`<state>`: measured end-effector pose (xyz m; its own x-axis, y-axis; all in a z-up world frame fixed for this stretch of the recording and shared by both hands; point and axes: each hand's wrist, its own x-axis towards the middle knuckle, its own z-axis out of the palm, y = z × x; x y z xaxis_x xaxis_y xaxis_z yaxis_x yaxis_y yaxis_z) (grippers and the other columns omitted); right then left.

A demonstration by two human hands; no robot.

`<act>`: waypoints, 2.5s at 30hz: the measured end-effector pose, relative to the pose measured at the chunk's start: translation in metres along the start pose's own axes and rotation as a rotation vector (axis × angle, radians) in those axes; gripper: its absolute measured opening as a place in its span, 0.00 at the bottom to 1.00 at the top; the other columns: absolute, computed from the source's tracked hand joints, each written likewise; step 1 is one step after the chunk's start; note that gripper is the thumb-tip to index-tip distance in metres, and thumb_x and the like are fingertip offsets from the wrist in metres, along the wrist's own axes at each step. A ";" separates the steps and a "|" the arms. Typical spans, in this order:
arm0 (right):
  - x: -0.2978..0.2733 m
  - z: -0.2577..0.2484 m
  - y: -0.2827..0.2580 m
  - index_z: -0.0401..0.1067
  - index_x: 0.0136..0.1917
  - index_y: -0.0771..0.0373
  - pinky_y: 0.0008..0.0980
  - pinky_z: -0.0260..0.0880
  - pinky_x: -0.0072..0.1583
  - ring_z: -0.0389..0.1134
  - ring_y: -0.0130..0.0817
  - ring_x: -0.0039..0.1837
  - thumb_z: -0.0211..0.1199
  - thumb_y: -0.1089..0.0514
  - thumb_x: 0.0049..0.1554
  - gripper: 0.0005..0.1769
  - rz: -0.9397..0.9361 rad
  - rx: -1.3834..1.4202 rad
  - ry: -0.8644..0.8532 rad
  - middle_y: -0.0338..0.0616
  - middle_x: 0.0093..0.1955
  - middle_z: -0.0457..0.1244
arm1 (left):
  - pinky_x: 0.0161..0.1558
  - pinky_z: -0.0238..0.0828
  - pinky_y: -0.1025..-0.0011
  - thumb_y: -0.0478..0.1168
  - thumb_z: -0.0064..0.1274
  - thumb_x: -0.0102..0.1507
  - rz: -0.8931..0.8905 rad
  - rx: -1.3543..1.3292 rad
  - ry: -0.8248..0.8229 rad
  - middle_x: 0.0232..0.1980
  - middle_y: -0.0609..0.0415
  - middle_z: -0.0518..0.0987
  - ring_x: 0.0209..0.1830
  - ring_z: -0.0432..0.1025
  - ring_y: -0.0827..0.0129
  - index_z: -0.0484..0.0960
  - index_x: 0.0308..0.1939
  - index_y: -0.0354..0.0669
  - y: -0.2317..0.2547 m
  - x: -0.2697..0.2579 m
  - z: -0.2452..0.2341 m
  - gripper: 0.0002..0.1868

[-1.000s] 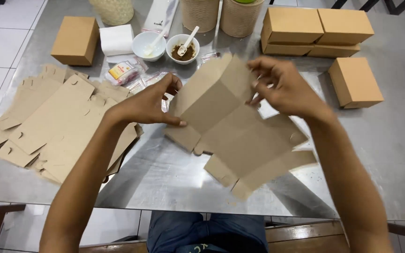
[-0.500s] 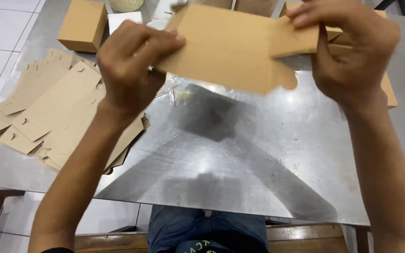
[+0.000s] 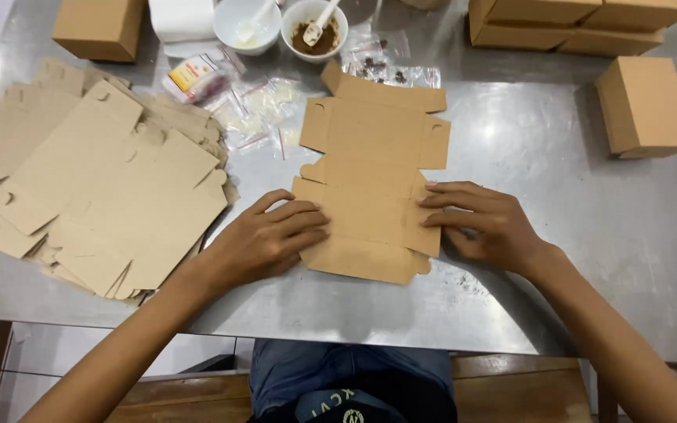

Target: The person assembles flat cardboard box blanks into three-dimensional boxes by folding along pre-scored lines and securing flaps with adhesive. The person handles multiple blanks sequentially, folding sides and taping flaps to form finished boxes.

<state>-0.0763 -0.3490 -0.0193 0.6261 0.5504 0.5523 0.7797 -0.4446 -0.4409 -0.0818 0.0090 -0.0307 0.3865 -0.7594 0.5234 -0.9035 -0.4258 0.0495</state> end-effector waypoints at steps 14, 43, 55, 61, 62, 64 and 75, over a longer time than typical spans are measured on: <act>0.022 0.012 0.006 0.65 0.74 0.60 0.56 0.68 0.65 0.66 0.56 0.71 0.77 0.53 0.49 0.43 0.135 0.039 -0.174 0.54 0.70 0.65 | 0.62 0.70 0.56 0.72 0.39 0.68 -0.251 -0.060 -0.545 0.34 0.40 0.87 0.35 0.84 0.50 0.57 0.80 0.39 0.022 0.086 0.002 0.49; 0.021 0.025 0.049 0.69 0.71 0.57 0.53 0.55 0.73 0.63 0.48 0.73 0.72 0.45 0.56 0.33 0.233 0.153 -0.231 0.44 0.66 0.66 | 0.16 0.66 0.74 0.40 0.61 0.60 -0.248 0.137 -0.749 0.17 0.55 0.79 0.16 0.74 0.69 0.81 0.63 0.38 0.035 0.103 0.061 0.27; 0.022 0.025 0.045 0.72 0.68 0.61 0.54 0.53 0.76 0.63 0.52 0.74 0.73 0.51 0.56 0.30 0.254 0.146 -0.209 0.48 0.65 0.67 | 0.18 0.75 0.50 0.43 0.64 0.59 -0.220 0.089 -0.795 0.17 0.47 0.80 0.16 0.77 0.61 0.78 0.61 0.25 0.040 0.108 0.060 0.31; 0.023 0.023 0.040 0.67 0.73 0.63 0.55 0.50 0.78 0.61 0.51 0.76 0.81 0.45 0.47 0.46 0.231 0.144 -0.233 0.47 0.67 0.66 | 0.19 0.75 0.49 0.47 0.62 0.62 -0.276 0.073 -0.829 0.18 0.46 0.79 0.18 0.78 0.60 0.77 0.63 0.22 0.040 0.116 0.058 0.34; 0.024 0.022 0.039 0.65 0.73 0.64 0.57 0.49 0.78 0.61 0.52 0.75 0.82 0.44 0.46 0.49 0.224 0.141 -0.245 0.48 0.67 0.65 | 0.20 0.76 0.49 0.47 0.61 0.62 -0.270 0.058 -0.829 0.17 0.46 0.79 0.17 0.78 0.60 0.77 0.63 0.21 0.039 0.118 0.058 0.34; 0.025 0.021 0.037 0.63 0.74 0.64 0.58 0.49 0.78 0.61 0.53 0.75 0.83 0.43 0.44 0.53 0.217 0.141 -0.257 0.49 0.67 0.65 | 0.21 0.76 0.49 0.47 0.61 0.62 -0.265 0.042 -0.832 0.16 0.46 0.78 0.16 0.78 0.59 0.77 0.62 0.21 0.038 0.117 0.062 0.33; 0.024 0.022 0.039 0.57 0.79 0.65 0.58 0.46 0.79 0.59 0.50 0.76 0.81 0.42 0.46 0.58 0.200 0.140 -0.278 0.48 0.69 0.63 | 0.21 0.77 0.52 0.49 0.60 0.62 -0.287 0.084 -0.835 0.16 0.49 0.78 0.16 0.77 0.63 0.77 0.64 0.23 0.044 0.119 0.052 0.35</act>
<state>-0.0309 -0.3375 -0.0384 0.7282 0.6420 0.2400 0.6222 -0.4724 -0.6242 -0.0656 -0.1260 -0.0104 0.6350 -0.7149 -0.2926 -0.7470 -0.6648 0.0033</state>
